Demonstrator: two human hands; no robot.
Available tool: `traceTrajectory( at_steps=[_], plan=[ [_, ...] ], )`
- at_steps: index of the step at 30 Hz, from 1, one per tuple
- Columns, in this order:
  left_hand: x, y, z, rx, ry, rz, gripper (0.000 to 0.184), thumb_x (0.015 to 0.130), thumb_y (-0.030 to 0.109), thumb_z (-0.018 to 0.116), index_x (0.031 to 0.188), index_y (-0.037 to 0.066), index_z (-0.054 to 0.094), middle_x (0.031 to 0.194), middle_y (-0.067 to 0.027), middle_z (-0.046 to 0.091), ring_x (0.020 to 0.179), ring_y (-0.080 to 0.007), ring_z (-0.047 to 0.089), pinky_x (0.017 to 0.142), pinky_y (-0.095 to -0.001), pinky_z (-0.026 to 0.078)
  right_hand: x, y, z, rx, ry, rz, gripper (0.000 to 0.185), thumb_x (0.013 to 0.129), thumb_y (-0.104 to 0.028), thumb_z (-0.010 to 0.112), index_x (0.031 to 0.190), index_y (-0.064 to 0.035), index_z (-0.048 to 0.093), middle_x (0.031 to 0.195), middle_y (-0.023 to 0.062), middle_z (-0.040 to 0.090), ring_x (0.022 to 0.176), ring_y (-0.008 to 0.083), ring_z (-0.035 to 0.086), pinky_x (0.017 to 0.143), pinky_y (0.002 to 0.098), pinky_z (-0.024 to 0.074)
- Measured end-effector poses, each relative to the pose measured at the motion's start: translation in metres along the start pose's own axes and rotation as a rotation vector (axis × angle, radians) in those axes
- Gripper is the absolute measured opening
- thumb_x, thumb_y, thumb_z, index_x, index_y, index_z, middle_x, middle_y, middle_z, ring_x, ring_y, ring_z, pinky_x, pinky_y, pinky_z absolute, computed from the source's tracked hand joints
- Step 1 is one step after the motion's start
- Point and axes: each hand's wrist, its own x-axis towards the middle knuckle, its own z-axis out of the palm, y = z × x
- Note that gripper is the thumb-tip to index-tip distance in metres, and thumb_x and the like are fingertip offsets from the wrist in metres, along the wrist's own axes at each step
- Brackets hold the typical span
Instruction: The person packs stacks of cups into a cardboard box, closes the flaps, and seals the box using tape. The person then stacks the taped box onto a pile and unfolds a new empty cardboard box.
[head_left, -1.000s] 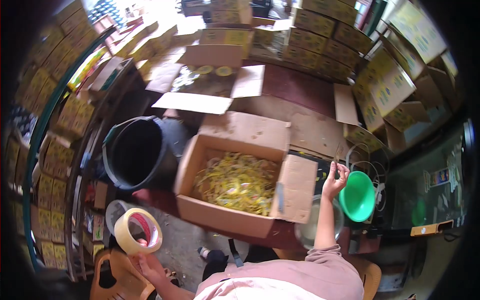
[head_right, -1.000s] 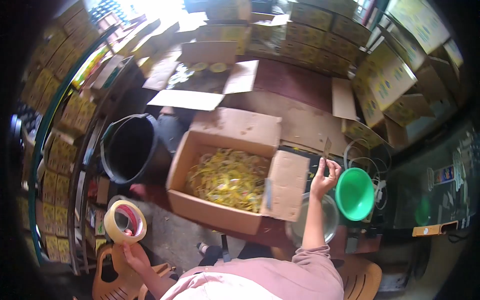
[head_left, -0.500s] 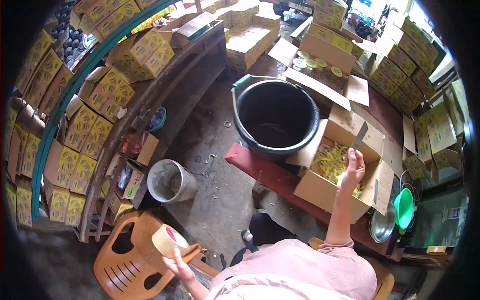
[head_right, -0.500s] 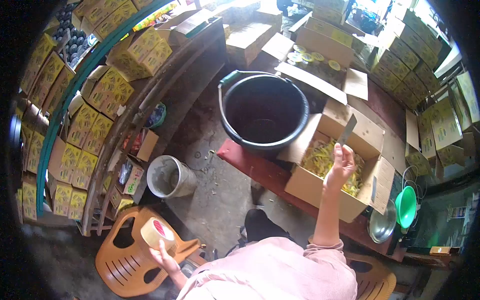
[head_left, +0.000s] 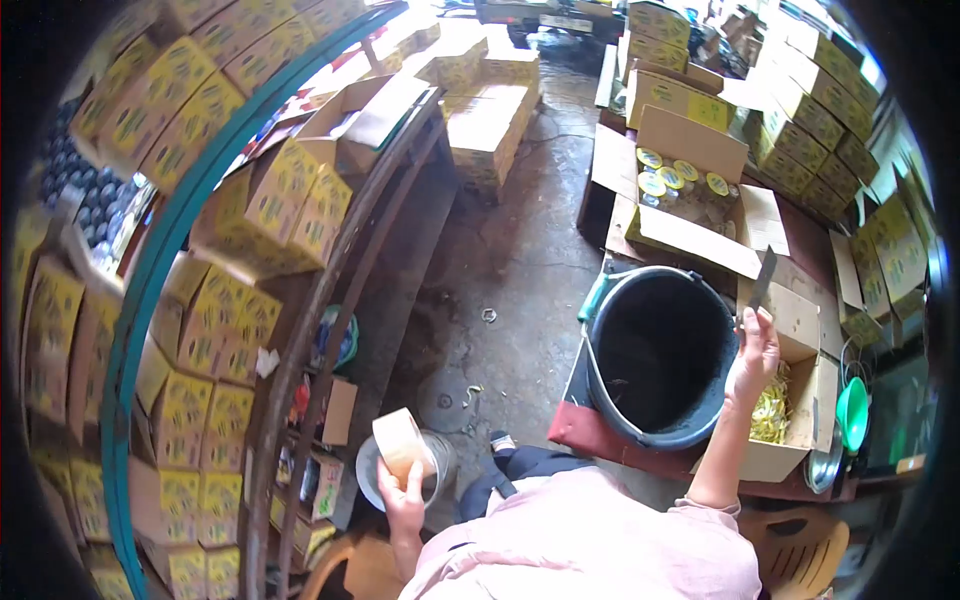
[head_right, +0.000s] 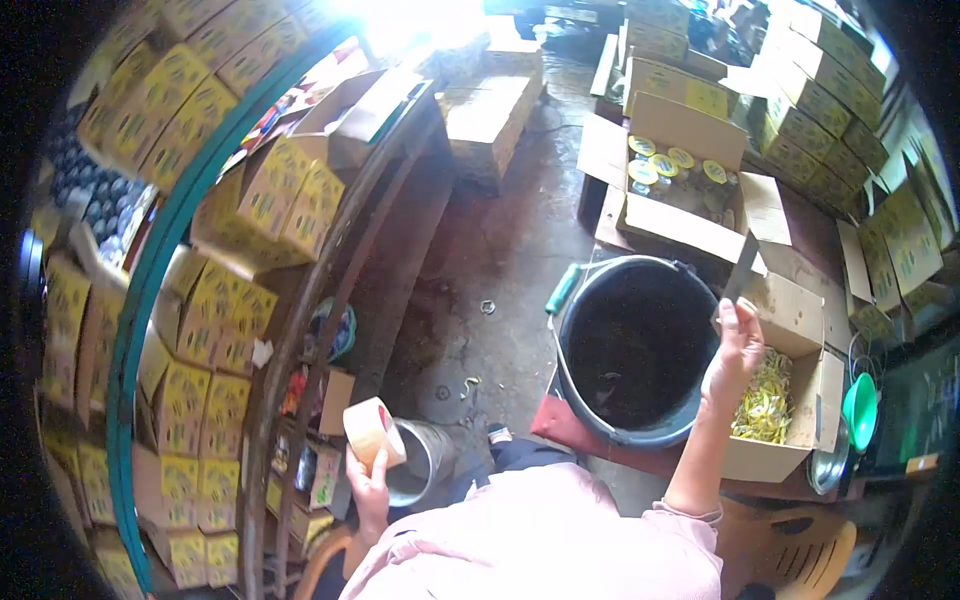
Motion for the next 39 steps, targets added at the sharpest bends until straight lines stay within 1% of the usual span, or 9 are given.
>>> traceTrajectory(
  at_steps=[6, 11, 18, 23, 26, 27, 31, 34, 39],
  plan=[
    [0.143, 0.018, 0.01, 0.081, -0.12, 0.079, 0.028, 0.083, 0.003, 0.053, 0.109, -0.003, 0.044, 0.098, -0.0097, 0.056, 0.09, -0.0151, 0.054, 0.081, -0.0272, 0.042, 0.021, 0.011, 0.06, -0.164, -0.19, -0.035, 0.006, 0.079, -0.003, 0.06, 0.079, -0.0012, 0.054, 0.099, 0.0021, 0.046, 0.074, 0.0044, 0.047, 0.069, 0.0188, 0.0404],
    [0.253, -0.007, 0.049, 0.072, -0.353, 0.04, 0.027, 0.084, 0.001, 0.051, 0.109, -0.002, 0.044, 0.099, -0.0082, 0.056, 0.091, -0.0127, 0.054, 0.08, -0.0264, 0.044, 0.026, 0.022, 0.111, -0.249, -0.294, 0.091, 0.008, 0.075, -0.002, 0.064, 0.078, -0.0006, 0.056, 0.097, 0.005, 0.048, 0.073, 0.0073, 0.049, 0.067, 0.0199, 0.0425],
    [0.405, 0.021, 0.114, 0.169, -0.854, 0.086, 0.022, 0.08, 0.001, 0.057, 0.101, -0.002, 0.05, 0.089, -0.0076, 0.06, 0.085, -0.011, 0.056, 0.074, -0.0248, 0.044, 0.068, 0.039, 0.21, -0.744, -0.274, -0.06, 0.011, 0.066, -0.005, 0.07, 0.072, -0.0012, 0.063, 0.082, 0.0058, 0.055, 0.066, 0.0106, 0.048, 0.057, 0.0224, 0.0392],
    [0.507, 0.021, 0.156, 0.411, -0.958, 0.365, 0.026, 0.079, 0.005, 0.059, 0.102, -0.002, 0.05, 0.088, -0.0162, 0.059, 0.081, -0.0269, 0.059, 0.071, -0.0317, 0.045, 0.116, 0.072, 0.292, -0.808, -0.394, -0.054, 0.012, 0.064, -0.008, 0.071, 0.074, -0.0055, 0.066, 0.076, 0.0032, 0.053, 0.067, 0.0124, 0.05, 0.055, 0.0237, 0.0381],
    [0.553, 0.026, 0.197, 0.43, -0.972, 0.344, 0.028, 0.078, 0.006, 0.06, 0.102, -0.002, 0.05, 0.088, -0.0189, 0.058, 0.081, -0.0333, 0.057, 0.071, -0.0349, 0.045, 0.143, 0.105, 0.317, -0.77, -0.37, -0.009, 0.013, 0.063, -0.006, 0.071, 0.074, -0.0061, 0.066, 0.075, 0.0022, 0.05, 0.063, 0.0106, 0.048, 0.053, 0.0233, 0.0368],
    [0.57, 0.021, 0.211, 0.413, -0.988, 0.327, 0.028, 0.077, 0.005, 0.06, 0.102, -0.002, 0.05, 0.087, -0.0169, 0.059, 0.079, -0.0282, 0.059, 0.07, -0.0329, 0.046, 0.152, 0.114, 0.323, -0.765, -0.363, 0.046, 0.01, 0.066, -0.007, 0.072, 0.073, -0.0051, 0.065, 0.075, 0.0007, 0.05, 0.06, 0.0071, 0.046, 0.052, 0.0214, 0.0359],
    [0.632, 0.012, 0.287, 0.285, -1.034, 0.258, 0.028, 0.076, -0.001, 0.058, 0.103, -0.003, 0.049, 0.084, -0.0136, 0.061, 0.078, -0.0186, 0.061, 0.07, -0.0288, 0.046, 0.201, 0.173, 0.329, -0.426, -0.266, 0.366, 0.01, 0.074, -0.008, 0.069, 0.072, -0.0013, 0.062, 0.075, -0.002, 0.05, 0.061, 0.0028, 0.046, 0.053, 0.018, 0.0363],
    [0.674, 0.028, 0.36, 0.381, -1.038, 0.251, 0.027, 0.076, -0.001, 0.057, 0.102, -0.003, 0.049, 0.084, -0.014, 0.061, 0.078, -0.0198, 0.061, 0.07, -0.0288, 0.046, 0.249, 0.213, 0.344, -0.066, -0.066, 0.727, 0.008, 0.078, -0.013, 0.066, 0.081, -0.0064, 0.062, 0.075, -0.0037, 0.054, 0.066, 0.0029, 0.05, 0.059, 0.0184, 0.04],
    [0.728, 0.077, 0.479, 0.342, -1.079, 0.427, 0.023, 0.078, 0.001, 0.059, 0.099, -0.001, 0.05, 0.08, -0.0146, 0.06, 0.073, -0.0213, 0.06, 0.065, -0.0294, 0.045, 0.328, 0.271, 0.402, 0.499, 0.226, 0.791, 0.007, 0.082, -0.017, 0.061, 0.082, -0.0114, 0.058, 0.074, -0.004, 0.055, 0.066, 0.0054, 0.052, 0.057, 0.0196, 0.0417]
  ],
)
